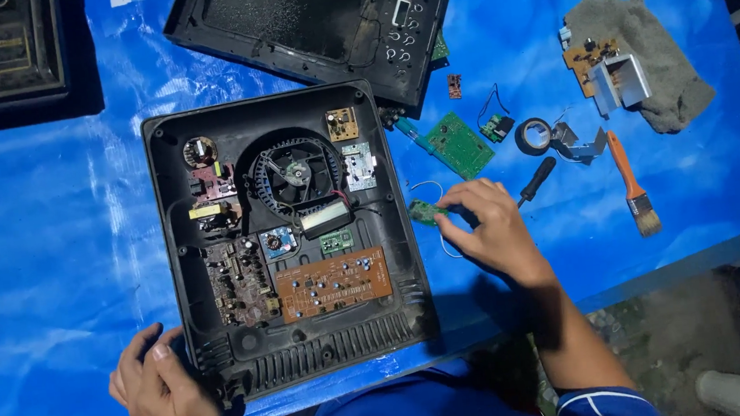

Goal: Reassembling the internal components of an induction cooker, including circuit boards and wiring.

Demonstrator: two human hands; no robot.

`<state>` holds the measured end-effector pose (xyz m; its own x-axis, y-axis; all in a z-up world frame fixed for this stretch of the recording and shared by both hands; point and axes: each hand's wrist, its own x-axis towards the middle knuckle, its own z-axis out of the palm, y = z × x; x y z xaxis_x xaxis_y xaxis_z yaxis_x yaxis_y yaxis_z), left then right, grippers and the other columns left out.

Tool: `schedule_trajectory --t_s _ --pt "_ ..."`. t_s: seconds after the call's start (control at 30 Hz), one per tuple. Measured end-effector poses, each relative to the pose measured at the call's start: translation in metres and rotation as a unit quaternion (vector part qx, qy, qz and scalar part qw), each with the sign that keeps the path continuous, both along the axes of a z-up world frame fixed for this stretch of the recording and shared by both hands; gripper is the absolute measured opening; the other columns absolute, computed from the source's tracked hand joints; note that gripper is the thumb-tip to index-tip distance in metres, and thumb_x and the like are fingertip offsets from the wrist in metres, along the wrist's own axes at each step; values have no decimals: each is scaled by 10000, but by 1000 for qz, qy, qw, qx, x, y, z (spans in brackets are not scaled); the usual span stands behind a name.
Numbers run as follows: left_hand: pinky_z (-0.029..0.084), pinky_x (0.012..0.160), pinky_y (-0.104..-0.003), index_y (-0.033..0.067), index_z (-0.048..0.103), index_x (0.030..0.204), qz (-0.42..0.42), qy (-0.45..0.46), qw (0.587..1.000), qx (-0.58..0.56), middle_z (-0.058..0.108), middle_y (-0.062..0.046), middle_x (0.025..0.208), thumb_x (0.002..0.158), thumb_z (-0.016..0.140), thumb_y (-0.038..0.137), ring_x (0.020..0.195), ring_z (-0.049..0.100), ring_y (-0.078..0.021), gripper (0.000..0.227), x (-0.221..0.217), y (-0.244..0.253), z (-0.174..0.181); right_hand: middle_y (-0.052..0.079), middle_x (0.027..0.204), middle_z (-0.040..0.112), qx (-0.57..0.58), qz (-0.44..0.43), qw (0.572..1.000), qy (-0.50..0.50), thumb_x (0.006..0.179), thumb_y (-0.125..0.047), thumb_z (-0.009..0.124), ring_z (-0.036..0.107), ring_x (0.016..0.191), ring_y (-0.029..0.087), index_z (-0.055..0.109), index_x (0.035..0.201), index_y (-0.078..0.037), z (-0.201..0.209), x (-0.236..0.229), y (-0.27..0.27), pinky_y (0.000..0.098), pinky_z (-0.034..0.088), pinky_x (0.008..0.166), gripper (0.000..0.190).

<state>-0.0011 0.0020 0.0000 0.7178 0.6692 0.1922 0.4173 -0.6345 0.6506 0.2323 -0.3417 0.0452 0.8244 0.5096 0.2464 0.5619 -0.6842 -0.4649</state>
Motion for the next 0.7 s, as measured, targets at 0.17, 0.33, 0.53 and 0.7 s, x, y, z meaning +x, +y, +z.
schedule_trajectory --t_s 0.17,0.33,0.53,0.7 --pt "263 1137 -470 -17 744 1114 -4 -5 1000 3 624 -203 1355 1158 406 146 1250 483 -343 378 -1 1 -3 49 847 761 64 -39 995 65 804 -52 779 659 692 160 761 916 -35 16 -3 2 290 499 670 115" --pt "266 1127 -467 -9 746 1125 -2 -1 1000 7 621 -191 1362 1164 400 162 1243 476 -336 388 0 0 0 28 789 695 154 -99 970 159 880 -26 745 585 687 93 731 1008 1 16 -10 2 225 491 628 132" --pt "269 1136 -466 -18 742 1096 1 -7 1000 7 635 -196 1335 1151 423 138 1244 501 -336 360 1 -2 3 63 928 697 195 -76 956 205 952 -33 671 647 833 129 630 1076 -9 11 -7 -3 269 527 787 133" --pt "267 1135 -459 -8 734 1073 4 -14 1000 -6 625 -194 1338 1149 398 176 1277 479 -336 391 3 -3 6 34 892 639 212 -66 948 228 966 -19 655 592 804 105 623 1101 -21 17 -8 5 248 492 755 139"
